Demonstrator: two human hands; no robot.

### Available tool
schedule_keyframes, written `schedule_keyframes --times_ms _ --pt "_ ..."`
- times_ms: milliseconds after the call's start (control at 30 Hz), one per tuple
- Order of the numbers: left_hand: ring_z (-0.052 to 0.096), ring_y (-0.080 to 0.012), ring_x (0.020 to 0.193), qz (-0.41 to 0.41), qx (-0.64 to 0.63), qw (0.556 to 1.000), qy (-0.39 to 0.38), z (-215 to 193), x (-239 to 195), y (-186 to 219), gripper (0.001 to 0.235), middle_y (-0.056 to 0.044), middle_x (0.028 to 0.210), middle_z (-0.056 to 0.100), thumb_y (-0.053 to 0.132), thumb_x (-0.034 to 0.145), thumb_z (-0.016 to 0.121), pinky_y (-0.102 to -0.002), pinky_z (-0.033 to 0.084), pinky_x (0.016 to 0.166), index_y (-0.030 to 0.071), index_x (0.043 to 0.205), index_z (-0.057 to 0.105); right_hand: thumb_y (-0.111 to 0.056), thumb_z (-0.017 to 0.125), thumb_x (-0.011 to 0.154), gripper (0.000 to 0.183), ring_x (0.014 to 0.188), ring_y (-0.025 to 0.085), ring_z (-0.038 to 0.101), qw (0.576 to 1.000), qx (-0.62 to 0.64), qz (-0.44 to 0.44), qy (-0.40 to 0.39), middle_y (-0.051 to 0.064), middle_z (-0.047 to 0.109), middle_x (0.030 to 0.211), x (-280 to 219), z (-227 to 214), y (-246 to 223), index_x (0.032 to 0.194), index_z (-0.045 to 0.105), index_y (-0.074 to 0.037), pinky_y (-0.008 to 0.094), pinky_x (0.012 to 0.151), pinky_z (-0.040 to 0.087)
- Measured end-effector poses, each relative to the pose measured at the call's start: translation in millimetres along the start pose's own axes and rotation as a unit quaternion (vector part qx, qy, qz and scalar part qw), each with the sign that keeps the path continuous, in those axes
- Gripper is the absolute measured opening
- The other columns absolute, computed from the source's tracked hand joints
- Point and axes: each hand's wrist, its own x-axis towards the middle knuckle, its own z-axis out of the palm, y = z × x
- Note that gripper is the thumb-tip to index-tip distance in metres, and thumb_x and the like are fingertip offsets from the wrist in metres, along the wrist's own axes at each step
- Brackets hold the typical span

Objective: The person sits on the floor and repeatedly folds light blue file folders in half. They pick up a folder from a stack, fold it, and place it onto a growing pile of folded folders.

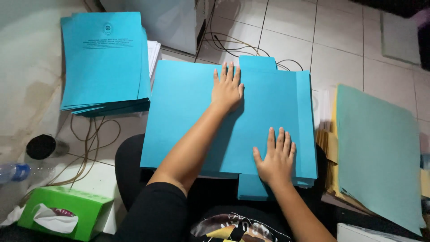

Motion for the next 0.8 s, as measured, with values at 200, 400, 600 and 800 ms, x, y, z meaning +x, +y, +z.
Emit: schedule_keyframes --times_ms 200,400,600,800 --pt "0.016 -0.0392 0.157 0.021 -0.028 0.999 -0.015 -0.9 -105.2 -8.8 0.068 -0.023 0.168 0.02 0.043 0.106 0.028 -0.064 0.009 0.124 0.002 0.161 0.025 -0.061 0.039 0.098 0.083 0.154 0.04 0.02 1.0 -0.019 0.005 0.014 0.022 0.025 0.165 -2.6 2.5 -0.8 0.163 0.026 -0.011 0.059 0.122 0.014" --pt "0.021 -0.0348 0.155 0.045 -0.016 0.999 0.011 -19.6 -221.6 -8.1 0.063 -0.019 0.167 0.026 0.037 0.106 0.028 -0.058 0.01 0.123 0.003 0.16 0.028 -0.06 0.039 0.099 0.083 0.154 0.042 0.019 1.0 -0.019 -0.005 0.02 0.024 0.024 0.166 -2.9 9.9 2.5 0.162 0.027 -0.009 0.061 0.123 0.014" --pt "0.018 -0.0361 0.156 0.048 -0.052 0.998 -0.003 -30.4 -227.4 -7.7 0.063 -0.02 0.168 0.023 0.033 0.106 0.027 -0.059 0.005 0.124 0.0 0.16 0.026 -0.044 0.042 0.104 0.074 0.153 0.042 0.025 0.977 0.001 -0.21 0.027 0.028 0.028 0.164 32.1 21.1 -56.0 0.158 0.027 0.004 0.053 0.124 0.017" --pt "0.016 -0.0382 0.156 0.056 -0.081 0.995 -0.002 -35.0 -227.7 -10.7 0.064 -0.023 0.167 0.023 0.031 0.105 0.028 -0.059 0.003 0.124 -0.002 0.16 0.025 -0.033 0.041 0.105 0.064 0.151 0.038 0.032 0.965 0.028 -0.249 0.075 0.025 0.034 0.163 163.9 57.0 -91.7 0.157 0.034 0.004 0.05 0.123 0.022"
